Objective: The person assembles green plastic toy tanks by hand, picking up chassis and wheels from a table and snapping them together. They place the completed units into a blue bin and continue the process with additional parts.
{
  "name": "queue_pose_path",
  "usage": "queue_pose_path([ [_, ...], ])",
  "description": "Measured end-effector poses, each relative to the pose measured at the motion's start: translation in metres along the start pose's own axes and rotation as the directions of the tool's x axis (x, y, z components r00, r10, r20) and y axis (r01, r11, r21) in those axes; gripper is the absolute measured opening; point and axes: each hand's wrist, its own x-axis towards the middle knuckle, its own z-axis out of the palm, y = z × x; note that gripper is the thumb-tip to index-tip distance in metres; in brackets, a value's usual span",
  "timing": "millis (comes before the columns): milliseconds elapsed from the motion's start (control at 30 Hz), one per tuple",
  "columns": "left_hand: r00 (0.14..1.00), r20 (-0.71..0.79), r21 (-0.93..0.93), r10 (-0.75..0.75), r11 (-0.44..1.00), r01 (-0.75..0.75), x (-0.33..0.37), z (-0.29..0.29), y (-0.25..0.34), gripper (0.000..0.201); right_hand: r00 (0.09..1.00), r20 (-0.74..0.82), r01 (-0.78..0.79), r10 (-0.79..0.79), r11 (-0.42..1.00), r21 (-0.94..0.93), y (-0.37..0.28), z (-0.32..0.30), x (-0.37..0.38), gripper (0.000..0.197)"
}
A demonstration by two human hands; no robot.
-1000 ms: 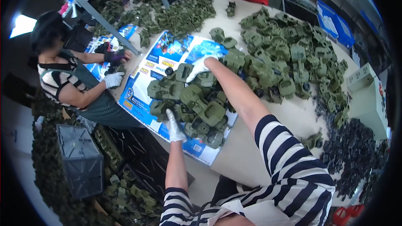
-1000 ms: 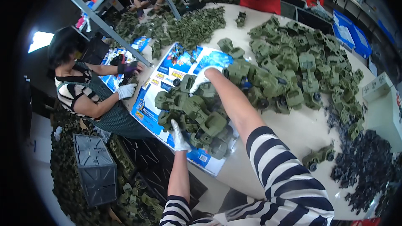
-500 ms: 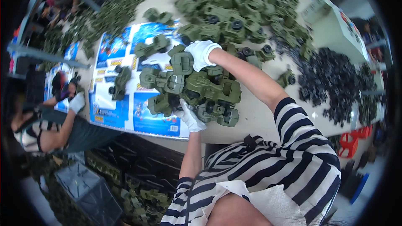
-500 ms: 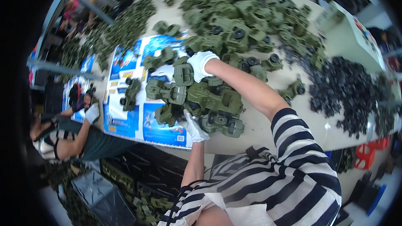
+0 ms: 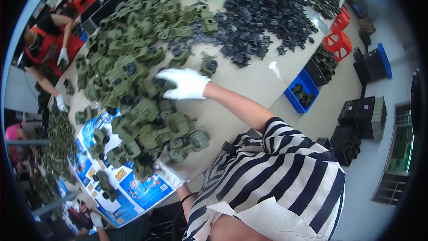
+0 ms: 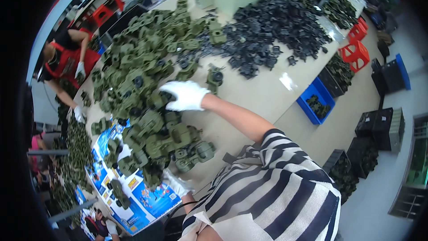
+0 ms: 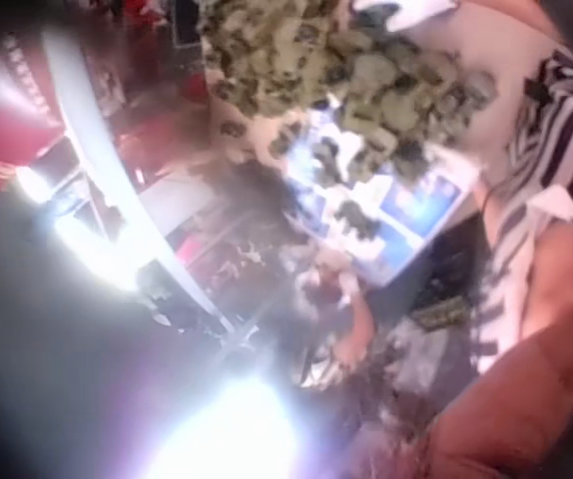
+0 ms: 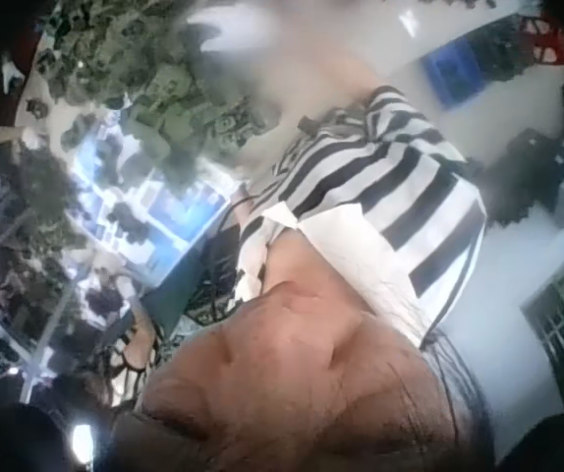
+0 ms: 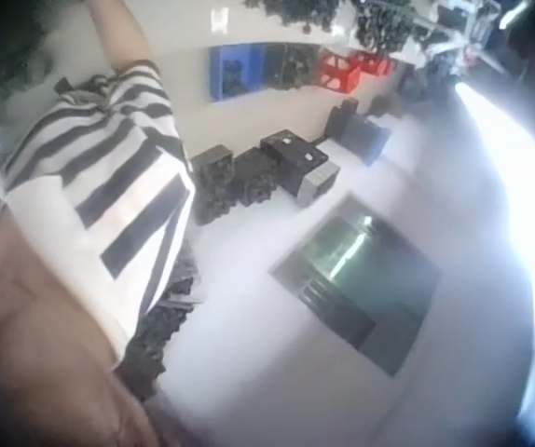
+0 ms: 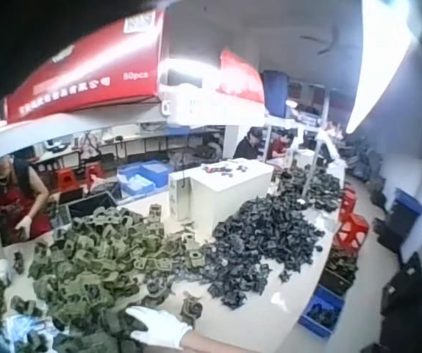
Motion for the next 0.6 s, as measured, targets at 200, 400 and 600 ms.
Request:
queue_pose_path([
  [200, 0.666, 0.108, 0.271, 0.738, 0.623, -0.734, -0.063, 0.051, -0.012, 0.046, 0.686, -0.534, -0.565, 0.495, 0.824, 0.038, 0.249, -0.101, -0.147, 0.054],
  [400, 0.403, 0.699, 0.182, 0.591, 0.399, -0.899, -0.163, 0.241, 0.101, 0.059, 0.051, -0.872, -0.882, 0.488, 0.431, 0.190, 0.429, -0.247, -0.279, 0.070],
  [600, 0.223, 0.837, 0.137, 0.500, 0.204, -0.969, -0.178, 0.505, 0.133, 0.084, -0.010, -0.815, -0.941, 0.579, 0.270, 0.204, 0.587, -0.343, -0.376, 0.083],
])
